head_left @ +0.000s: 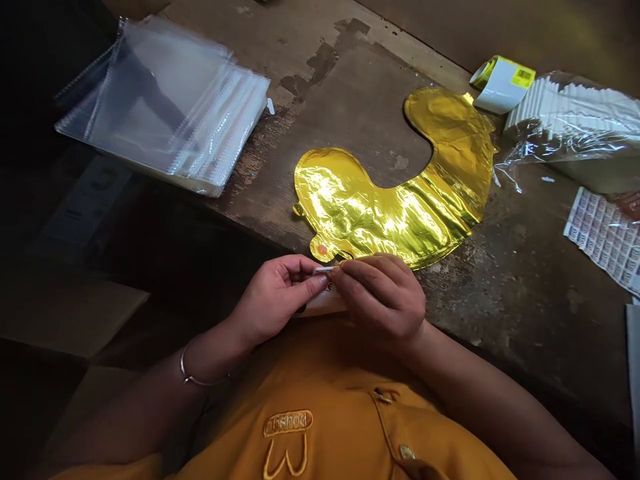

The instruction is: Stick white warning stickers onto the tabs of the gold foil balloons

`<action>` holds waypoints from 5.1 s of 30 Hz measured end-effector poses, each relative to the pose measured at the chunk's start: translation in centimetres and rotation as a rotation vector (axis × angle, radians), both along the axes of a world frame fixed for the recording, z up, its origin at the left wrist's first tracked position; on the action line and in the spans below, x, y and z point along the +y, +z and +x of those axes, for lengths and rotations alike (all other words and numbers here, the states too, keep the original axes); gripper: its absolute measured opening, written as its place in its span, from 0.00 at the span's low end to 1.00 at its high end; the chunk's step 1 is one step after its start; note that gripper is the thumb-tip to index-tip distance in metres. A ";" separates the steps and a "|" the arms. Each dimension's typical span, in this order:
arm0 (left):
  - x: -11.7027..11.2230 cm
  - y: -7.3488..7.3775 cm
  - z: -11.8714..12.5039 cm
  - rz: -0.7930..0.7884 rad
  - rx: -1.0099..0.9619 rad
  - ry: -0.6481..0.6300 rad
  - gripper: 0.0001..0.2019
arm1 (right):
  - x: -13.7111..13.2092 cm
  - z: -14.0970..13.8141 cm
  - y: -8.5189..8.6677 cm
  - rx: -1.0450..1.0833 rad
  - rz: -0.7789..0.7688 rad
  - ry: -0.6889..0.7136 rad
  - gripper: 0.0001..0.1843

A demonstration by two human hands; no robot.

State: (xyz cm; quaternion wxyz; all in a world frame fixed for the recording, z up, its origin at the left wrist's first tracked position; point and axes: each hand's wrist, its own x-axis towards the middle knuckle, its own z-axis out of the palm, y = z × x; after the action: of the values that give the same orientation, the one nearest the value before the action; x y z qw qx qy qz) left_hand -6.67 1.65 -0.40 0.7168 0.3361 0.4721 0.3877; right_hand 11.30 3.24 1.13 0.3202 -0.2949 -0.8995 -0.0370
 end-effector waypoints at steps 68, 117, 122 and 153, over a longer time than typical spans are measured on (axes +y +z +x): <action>2.2 -1.6 -2.4 1.394 1.069 -0.481 0.11 | 5.2 -1.7 -0.5 -0.045 -0.665 -0.508 0.09; 5.5 -0.7 -1.3 1.392 1.080 -0.603 0.11 | 7.4 -0.9 0.1 0.384 -0.906 -0.447 0.21; 6.2 -0.3 -1.4 1.345 1.015 -0.663 0.07 | 5.6 -0.4 0.0 0.169 -0.523 -0.282 0.11; 6.9 0.4 -1.9 1.206 0.867 -0.701 0.05 | 11.8 11.8 1.8 -0.308 -0.433 -0.896 0.28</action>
State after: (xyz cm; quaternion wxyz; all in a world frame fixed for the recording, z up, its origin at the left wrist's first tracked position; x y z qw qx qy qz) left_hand -8.53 8.51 0.00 0.2463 0.9115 0.2854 0.1643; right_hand 23.09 15.03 2.97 0.0688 -0.7015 -0.7088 -0.0266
